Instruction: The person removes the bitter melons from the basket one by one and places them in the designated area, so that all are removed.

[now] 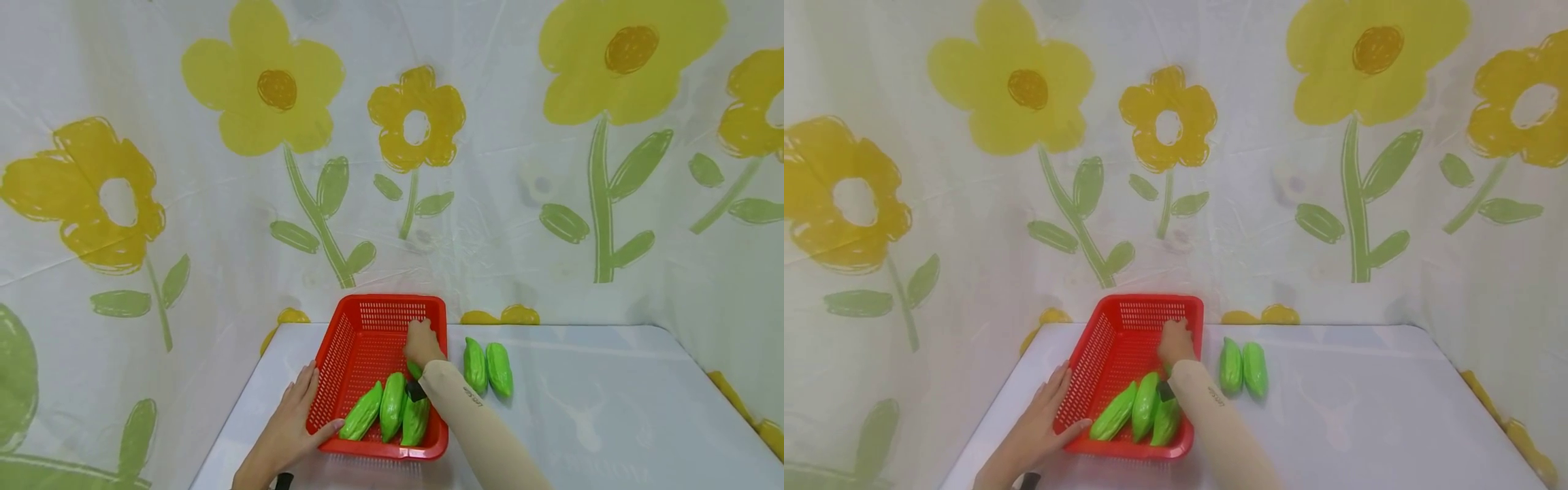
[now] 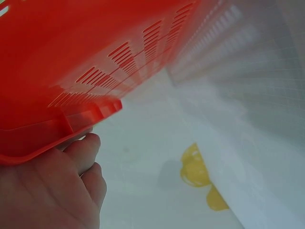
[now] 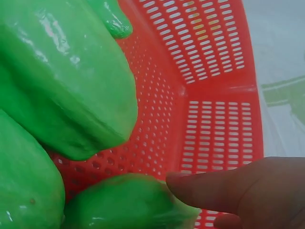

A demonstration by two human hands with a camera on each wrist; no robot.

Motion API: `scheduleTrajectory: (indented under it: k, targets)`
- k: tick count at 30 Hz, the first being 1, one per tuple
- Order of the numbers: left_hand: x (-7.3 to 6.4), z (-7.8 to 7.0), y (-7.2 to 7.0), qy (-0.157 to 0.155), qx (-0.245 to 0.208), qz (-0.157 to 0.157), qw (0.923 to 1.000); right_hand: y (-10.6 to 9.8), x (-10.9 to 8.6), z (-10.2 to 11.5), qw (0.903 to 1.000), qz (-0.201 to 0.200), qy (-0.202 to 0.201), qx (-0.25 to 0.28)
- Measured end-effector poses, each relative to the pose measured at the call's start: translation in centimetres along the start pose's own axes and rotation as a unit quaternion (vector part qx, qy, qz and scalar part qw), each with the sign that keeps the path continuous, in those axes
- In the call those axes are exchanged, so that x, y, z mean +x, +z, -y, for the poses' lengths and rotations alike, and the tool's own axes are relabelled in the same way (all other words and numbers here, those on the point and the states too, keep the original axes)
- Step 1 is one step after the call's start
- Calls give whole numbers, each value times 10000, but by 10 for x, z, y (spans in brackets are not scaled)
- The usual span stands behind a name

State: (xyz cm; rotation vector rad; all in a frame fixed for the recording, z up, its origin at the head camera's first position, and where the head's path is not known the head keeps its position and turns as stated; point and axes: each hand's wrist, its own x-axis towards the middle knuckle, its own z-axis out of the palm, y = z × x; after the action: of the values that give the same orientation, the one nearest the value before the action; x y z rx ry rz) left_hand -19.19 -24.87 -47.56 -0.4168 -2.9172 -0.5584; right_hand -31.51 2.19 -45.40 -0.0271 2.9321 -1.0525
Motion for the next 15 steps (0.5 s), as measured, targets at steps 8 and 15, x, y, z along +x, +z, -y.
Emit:
scheduleTrajectory:
  k: [8, 15]
  targets:
    - [1, 0, 1, 25, 7, -18, 10000, -2, -2, 0, 9998, 108, -167, 49]
    - [0, 0, 1, 18, 71, 18, 10000, -1, -3, -1, 9993, 180, -201, 262]
